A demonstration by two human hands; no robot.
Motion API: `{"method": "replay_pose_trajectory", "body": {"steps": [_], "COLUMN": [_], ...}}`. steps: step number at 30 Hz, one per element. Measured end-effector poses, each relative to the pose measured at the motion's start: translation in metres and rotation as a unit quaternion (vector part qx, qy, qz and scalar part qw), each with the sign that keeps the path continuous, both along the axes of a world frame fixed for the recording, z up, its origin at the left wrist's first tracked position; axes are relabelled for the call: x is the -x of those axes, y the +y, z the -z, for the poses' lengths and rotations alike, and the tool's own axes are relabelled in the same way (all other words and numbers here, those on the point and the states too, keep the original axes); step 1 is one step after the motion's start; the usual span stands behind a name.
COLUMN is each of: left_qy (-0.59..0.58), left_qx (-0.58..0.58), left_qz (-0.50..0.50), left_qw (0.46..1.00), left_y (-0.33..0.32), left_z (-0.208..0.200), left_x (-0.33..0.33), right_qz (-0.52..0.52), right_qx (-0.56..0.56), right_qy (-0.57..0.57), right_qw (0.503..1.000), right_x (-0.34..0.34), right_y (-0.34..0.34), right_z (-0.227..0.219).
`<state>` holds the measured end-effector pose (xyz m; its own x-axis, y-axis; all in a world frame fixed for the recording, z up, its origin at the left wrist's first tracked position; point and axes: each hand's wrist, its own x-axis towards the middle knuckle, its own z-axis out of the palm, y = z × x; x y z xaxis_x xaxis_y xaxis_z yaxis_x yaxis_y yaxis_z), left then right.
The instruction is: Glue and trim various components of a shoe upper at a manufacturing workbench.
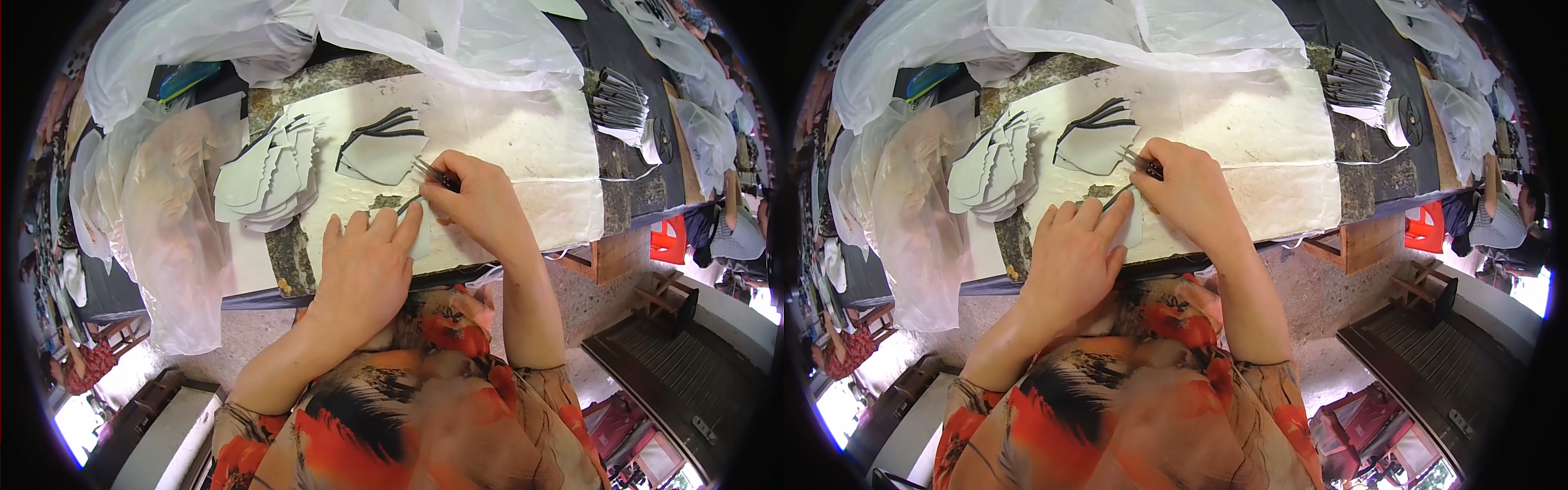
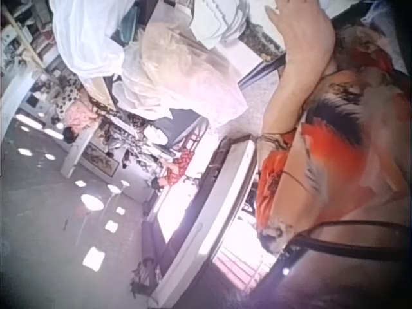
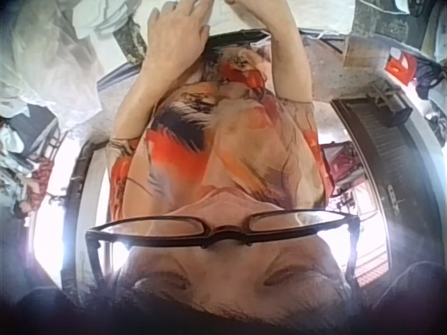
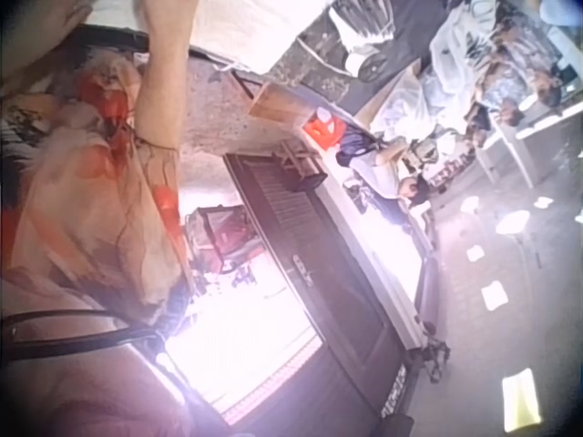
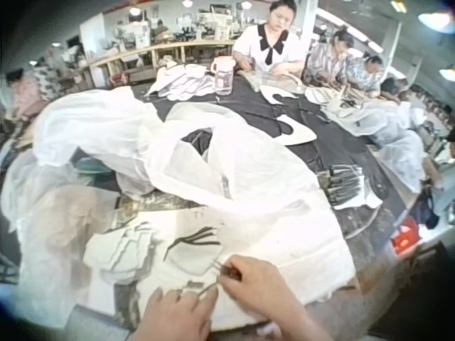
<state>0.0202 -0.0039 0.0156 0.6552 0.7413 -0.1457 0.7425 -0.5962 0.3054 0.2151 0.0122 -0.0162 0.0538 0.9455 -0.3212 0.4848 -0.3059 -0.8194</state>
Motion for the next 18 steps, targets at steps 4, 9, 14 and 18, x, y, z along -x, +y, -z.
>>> {"method": "replay_pose_trajectory", "body": {"steps": [4,9,14,18], "left_qy": [0.006,0.002,-0.066,-0.125], "left_qx": [0.001,0.011,0.022,0.018], "left_qz": [0.0,0.0,-0.043,-0.076], "left_qw": [1.0,1.0,0.997,0.989], "left_y": [0.001,0.001,-0.001,-0.009], "left_z": [0.0,0.0,0.008,0.016], "left_x": [-0.001,0.0,0.011,0.018], "right_qz": [-0.013,-0.031,-0.015,0.012], "right_qx": [-0.007,-0.012,-0.073,-0.104], "right_qy": [-0.074,-0.188,-0.232,-0.14], "right_qw": [0.997,0.982,0.97,0.985], "right_x": [0.002,0.008,0.015,0.002], "right_y": [-0.002,-0.006,-0.018,-0.022], "right_z": [-0.005,-0.01,-0.006,-0.003]}}
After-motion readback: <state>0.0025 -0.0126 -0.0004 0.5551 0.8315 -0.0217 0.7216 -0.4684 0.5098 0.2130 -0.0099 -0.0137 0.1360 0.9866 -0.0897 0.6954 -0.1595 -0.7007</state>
